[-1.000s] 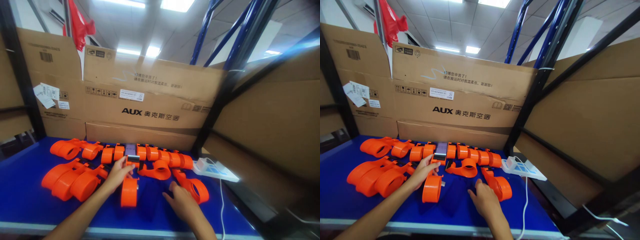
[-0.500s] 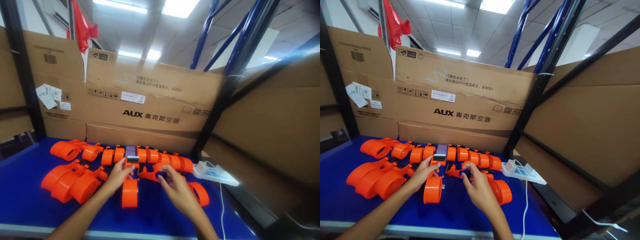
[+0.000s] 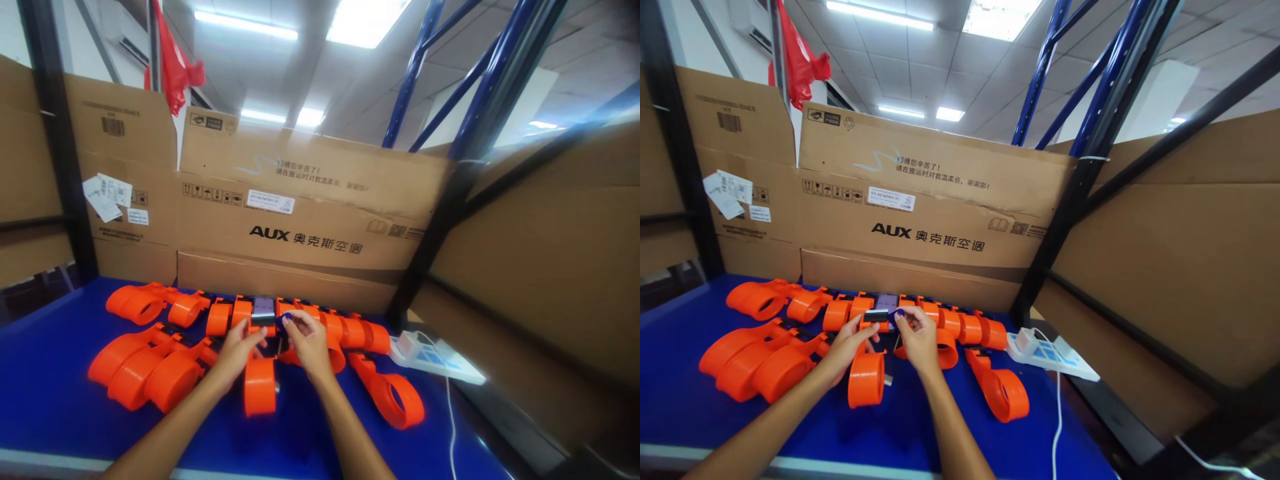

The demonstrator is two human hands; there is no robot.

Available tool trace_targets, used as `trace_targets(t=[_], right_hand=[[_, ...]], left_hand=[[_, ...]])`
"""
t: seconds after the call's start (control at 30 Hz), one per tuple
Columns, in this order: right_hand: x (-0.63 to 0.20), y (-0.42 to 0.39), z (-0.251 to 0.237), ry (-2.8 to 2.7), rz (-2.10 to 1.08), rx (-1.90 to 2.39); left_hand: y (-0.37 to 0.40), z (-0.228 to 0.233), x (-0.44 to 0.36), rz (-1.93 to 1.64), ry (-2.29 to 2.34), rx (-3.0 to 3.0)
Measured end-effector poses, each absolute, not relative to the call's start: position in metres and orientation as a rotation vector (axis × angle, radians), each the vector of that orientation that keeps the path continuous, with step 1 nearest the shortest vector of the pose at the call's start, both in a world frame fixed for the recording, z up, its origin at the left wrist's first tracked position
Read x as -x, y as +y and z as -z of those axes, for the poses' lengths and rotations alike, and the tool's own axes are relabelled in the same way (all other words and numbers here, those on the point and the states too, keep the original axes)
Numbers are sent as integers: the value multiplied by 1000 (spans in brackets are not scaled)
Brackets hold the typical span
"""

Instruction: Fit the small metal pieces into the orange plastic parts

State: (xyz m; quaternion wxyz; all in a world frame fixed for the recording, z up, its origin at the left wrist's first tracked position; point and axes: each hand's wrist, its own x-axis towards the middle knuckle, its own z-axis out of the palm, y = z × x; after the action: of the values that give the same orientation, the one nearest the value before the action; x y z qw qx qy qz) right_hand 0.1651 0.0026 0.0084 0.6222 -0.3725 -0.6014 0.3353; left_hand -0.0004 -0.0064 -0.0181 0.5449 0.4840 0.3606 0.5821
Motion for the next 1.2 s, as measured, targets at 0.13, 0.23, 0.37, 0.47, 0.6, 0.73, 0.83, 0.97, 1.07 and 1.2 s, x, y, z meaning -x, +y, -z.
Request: trace_targets(t=[0.13,0.23,0.37,0.47,0.6,0.73,0.83,0.97,1.07,1.2], right_hand=[[-165,-2,3,-1331,-779,837],[-166,-4,8,-1392,-728,856],[-167,-7,9,-1558,-540,911],[-167,-12,5,-1651,-402,928],[-169,-18,-1,-1745,-248,941],[-169,-21,-3,-1798,-187,949],[-170,-21,-5,-1820,-205,927],[-171,-21,-7,-1879,-220,892],[-172,-21,-7,-1906,-224,894],[-173,-21,-6,-1928,-235,906]], left_hand=[[-7,16,-1,-1377,835,-1140],[-9,14,-2,-1386,834,-1121],[-11,10,-3,-1409,843,-1111],[-11,10,-3,-1401,849,-1137],[-9,16,-3,-1415,833,-1196],[-6,22,-3,-1411,829,-1233],[-6,24,-3,-1410,832,-1234],[-6,22,-3,-1405,815,-1216],[-7,21,-3,-1409,814,-1217],[-7,20,-3,-1408,803,-1207]])
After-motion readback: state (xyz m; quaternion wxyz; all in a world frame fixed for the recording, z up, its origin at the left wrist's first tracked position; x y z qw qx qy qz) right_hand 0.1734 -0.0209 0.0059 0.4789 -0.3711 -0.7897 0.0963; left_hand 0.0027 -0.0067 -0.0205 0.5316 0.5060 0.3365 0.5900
